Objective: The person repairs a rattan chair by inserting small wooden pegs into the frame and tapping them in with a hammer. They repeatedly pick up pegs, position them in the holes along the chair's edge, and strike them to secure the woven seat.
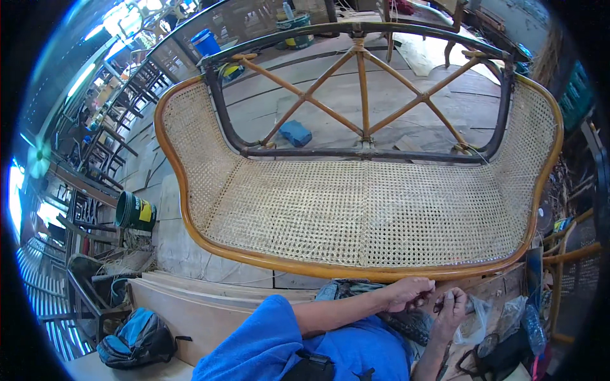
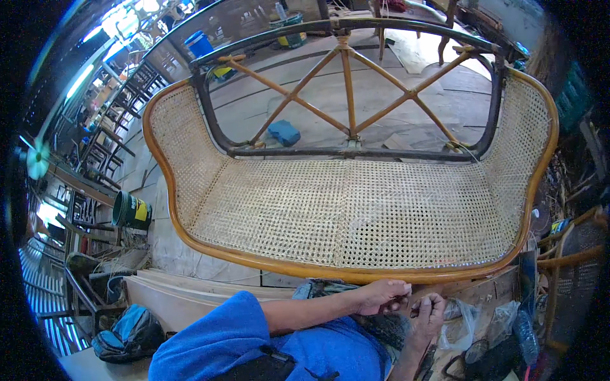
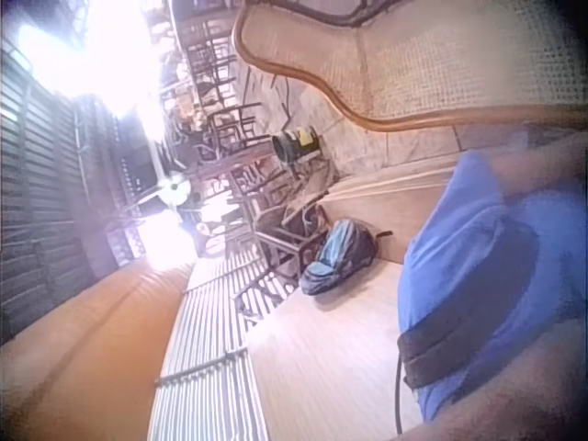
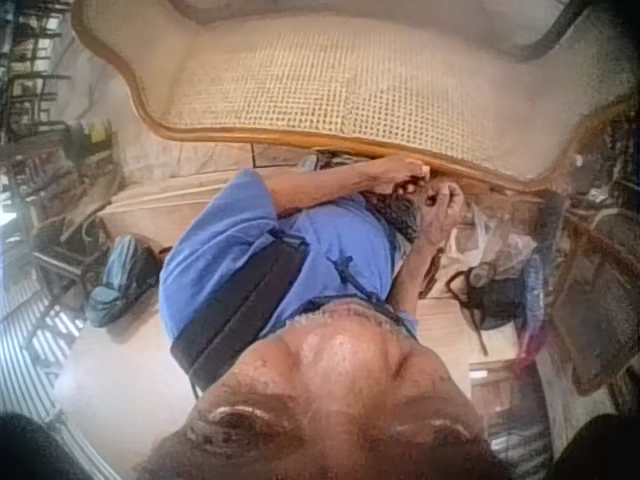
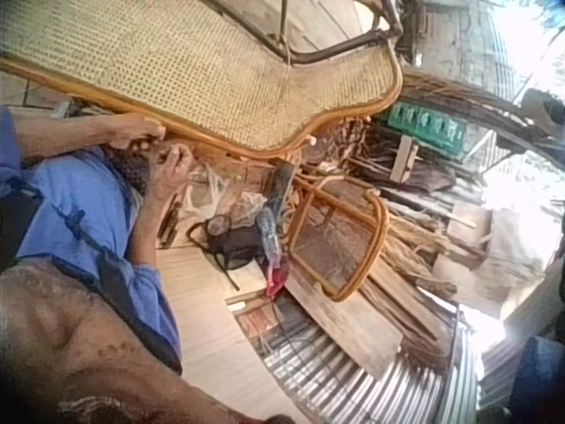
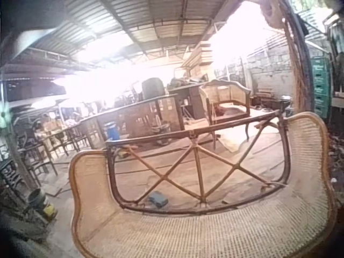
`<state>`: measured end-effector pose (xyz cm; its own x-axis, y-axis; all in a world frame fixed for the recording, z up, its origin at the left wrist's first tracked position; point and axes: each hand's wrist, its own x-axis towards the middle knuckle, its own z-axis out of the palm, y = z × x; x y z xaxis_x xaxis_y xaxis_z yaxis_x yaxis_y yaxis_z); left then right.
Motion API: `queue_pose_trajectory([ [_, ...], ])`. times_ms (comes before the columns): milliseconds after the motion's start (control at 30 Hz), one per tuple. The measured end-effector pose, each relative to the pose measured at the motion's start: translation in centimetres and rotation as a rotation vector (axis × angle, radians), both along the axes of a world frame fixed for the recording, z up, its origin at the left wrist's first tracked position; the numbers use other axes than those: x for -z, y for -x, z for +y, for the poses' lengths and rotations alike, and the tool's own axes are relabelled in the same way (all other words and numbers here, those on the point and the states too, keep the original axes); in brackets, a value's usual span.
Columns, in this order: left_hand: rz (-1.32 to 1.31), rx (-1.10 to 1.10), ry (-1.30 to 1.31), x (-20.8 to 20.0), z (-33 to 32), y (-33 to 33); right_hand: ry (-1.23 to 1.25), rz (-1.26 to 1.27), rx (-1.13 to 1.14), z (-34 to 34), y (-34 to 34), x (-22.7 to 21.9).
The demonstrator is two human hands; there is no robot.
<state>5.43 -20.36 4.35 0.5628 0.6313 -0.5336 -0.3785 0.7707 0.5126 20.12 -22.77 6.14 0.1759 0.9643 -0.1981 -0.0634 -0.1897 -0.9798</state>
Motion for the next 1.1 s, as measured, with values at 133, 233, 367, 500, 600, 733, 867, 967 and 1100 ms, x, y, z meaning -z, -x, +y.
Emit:
queue_pose_trajectory([
  [133, -0.031, 0.026, 0.055, -2.4, 0.4, 0.6, 0.038, -0.01, 0.063, -0.2, 0.6, -1.4],
  [233, -0.225, -0.01, 0.08, -4.9, 0.4, 2.3, 0.04, 0.003, 0.036, -0.5, 0.0, -0.8],
  [367, -0.51, 0.036, -0.419, -12.3, 0.3, 5.1, -0.032, 0.096, 0.061, -0.7, -0.3, -0.3],
  [500, -0.687, -0.076, -1.031, -20.6, -0.1, 7.6, 0.001, 0.124, 0.086, -0.6, 0.5, -1.5],
  [600, -1.019, -0.101, -1.162, -23.5, -0.8, 6.4, 0.017, 0.108, 0.04, -0.8, 0.7, -1.4],
  [733, -1.069, -0.094, -1.164, -24.3, -0.7, 6.5, 0.039, 0.11, 0.101, -0.9, 1.5, -1.9],
  [867, -1.222, 0.019, -0.947, -23.5, -1.9, 5.9, 0.02, 0.113, 0.062, -0.9, 0.7, -0.6],
  [967, -1.214, 0.108, -0.984, -24.9, 0.1, 5.4, 0.07, 0.097, 0.047, -1.0, 0.3, -0.5],
  [1100, -1.032, 0.113, -0.825, -22.2, 0.3, 3.5, 0.075, 0.132, 0.08, -1.1, 0.5, -0.9],
])
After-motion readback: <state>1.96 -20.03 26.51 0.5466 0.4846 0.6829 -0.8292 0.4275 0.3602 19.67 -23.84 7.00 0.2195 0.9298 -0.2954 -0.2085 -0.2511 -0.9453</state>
